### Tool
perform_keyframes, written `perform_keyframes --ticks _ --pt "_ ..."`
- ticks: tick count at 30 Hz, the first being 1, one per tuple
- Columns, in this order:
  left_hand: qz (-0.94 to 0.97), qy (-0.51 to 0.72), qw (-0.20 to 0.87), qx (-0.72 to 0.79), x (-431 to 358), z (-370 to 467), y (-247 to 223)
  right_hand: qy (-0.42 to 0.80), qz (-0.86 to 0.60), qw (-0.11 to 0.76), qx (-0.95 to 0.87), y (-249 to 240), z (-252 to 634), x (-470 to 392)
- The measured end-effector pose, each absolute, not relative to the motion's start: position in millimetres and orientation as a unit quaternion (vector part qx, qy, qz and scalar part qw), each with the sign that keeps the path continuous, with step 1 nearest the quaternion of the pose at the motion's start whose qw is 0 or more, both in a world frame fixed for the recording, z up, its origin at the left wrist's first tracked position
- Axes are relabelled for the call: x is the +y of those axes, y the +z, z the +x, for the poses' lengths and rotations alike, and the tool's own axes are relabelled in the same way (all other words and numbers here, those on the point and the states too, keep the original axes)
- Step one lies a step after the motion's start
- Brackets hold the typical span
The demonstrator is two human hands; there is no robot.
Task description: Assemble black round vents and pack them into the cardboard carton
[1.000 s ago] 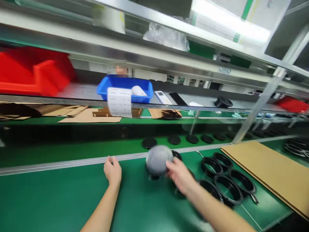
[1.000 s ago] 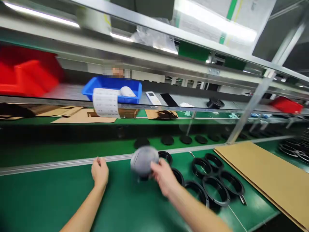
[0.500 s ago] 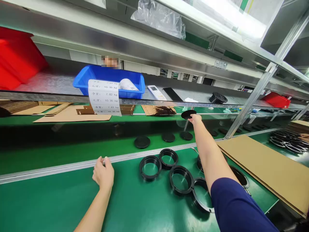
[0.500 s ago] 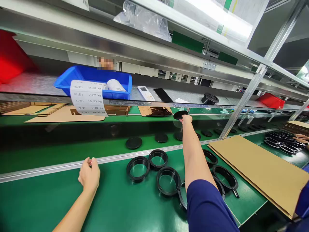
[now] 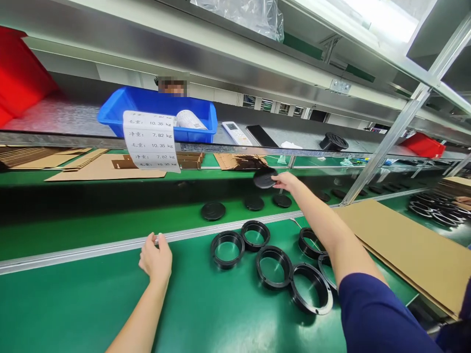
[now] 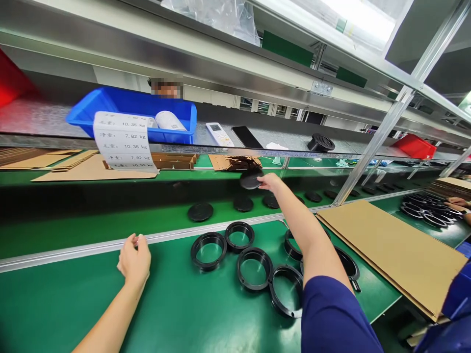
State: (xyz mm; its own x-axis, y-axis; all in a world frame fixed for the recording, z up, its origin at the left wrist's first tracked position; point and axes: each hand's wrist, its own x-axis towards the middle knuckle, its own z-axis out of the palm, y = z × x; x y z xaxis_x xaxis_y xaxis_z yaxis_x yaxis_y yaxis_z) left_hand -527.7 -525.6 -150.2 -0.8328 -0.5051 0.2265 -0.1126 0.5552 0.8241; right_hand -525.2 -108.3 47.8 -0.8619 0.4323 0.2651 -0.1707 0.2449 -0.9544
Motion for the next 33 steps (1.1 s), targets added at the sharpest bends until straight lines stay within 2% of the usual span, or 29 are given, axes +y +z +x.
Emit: perform_keyframes --ticks 4,8,12,15,18,33 --pt "0.184 -0.432 0.224 -0.854 -525.6 -529.1 -151.0 0.658 -0.082 0.054 -0.747 19.4 -470.3 -161.4" --pt "0.175 -0.431 0.232 -0.854 -527.2 -532.5 -154.8 0.735 0.004 -0.103 -0.67 -39.3 -379.7 -215.3" --pt "0.171 -0.433 0.245 -0.85 -531.3 -537.8 -161.9 0.787 -0.015 -0.203 -0.583 -116.1 -323.4 -271.2" --pt "0.163 -0.443 0.26 -0.843 -535.0 -541.1 -167.5 0.799 -0.051 -0.246 -0.547 -159.7 -316.3 -301.8" --pt "0.16 -0.45 0.268 -0.837 -537.5 -542.8 -170.0 0.804 -0.057 -0.272 -0.526 -180.4 -319.0 -313.4" --pt "0.172 -0.414 0.262 -0.855 -535.3 -545.8 -169.1 0.819 -0.057 -0.309 -0.48 -182.4 -313.5 -304.8"
